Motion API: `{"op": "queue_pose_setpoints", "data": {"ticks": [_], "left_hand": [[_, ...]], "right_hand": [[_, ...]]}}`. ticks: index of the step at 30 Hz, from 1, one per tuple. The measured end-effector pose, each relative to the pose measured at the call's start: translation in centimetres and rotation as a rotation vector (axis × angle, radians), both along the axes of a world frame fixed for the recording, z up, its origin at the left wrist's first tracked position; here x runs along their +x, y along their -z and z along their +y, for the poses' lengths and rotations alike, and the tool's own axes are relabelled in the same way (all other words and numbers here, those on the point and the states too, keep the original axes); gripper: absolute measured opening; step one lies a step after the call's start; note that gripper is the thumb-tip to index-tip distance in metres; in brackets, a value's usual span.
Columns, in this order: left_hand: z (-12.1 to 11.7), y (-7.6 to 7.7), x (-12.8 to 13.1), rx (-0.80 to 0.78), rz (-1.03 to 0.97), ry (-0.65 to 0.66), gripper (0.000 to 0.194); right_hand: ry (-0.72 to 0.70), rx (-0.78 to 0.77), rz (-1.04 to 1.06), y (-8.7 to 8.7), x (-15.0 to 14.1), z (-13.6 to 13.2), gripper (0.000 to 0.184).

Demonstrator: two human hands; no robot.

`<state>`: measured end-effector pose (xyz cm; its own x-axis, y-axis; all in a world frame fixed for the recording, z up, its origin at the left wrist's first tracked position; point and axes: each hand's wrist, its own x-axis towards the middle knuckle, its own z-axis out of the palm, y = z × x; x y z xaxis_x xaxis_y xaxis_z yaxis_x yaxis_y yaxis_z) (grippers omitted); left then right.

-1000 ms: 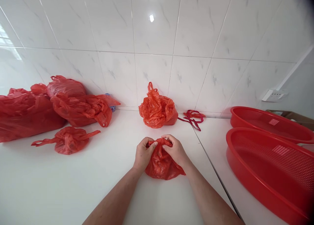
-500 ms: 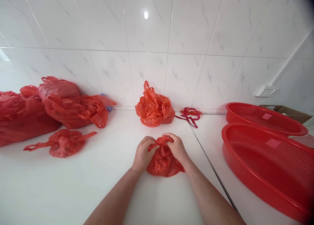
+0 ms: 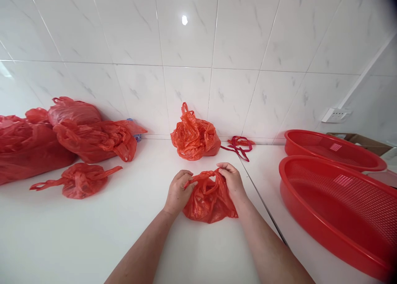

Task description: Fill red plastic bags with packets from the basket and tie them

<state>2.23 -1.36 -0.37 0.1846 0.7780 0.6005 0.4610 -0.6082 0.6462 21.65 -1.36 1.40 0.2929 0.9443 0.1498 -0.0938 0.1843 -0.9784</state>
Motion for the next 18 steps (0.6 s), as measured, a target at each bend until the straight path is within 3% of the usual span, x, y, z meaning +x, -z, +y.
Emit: {"op": "queue_pose_setpoints", "data": {"ticks": [4,8,12,18], "left_hand": [[0.7,-0.3,-1.4,0.056,0.040,-0.054,0.014],[1.8,-0.5,-3.6,0.182,0.096,-0.193,0.011],[2.3,-0.6,-5.1,0.269,0.177,-0.291,0.010],[2.5,-0.3,-5.2,0.272,0.204,-0.317,0.010]], "right_hand": [[0.237,0.031,-0.187,0.4,1.9,0.6,0.020],[0.444,0.015,-0.498,1.5,3.8,1.2,0.027],[0.493,-0.016,-0.531,2.2,4.7,1.5,0.030],[0.532,-0.071,-0.530,2.5,5.1,1.6,0.031]]}}
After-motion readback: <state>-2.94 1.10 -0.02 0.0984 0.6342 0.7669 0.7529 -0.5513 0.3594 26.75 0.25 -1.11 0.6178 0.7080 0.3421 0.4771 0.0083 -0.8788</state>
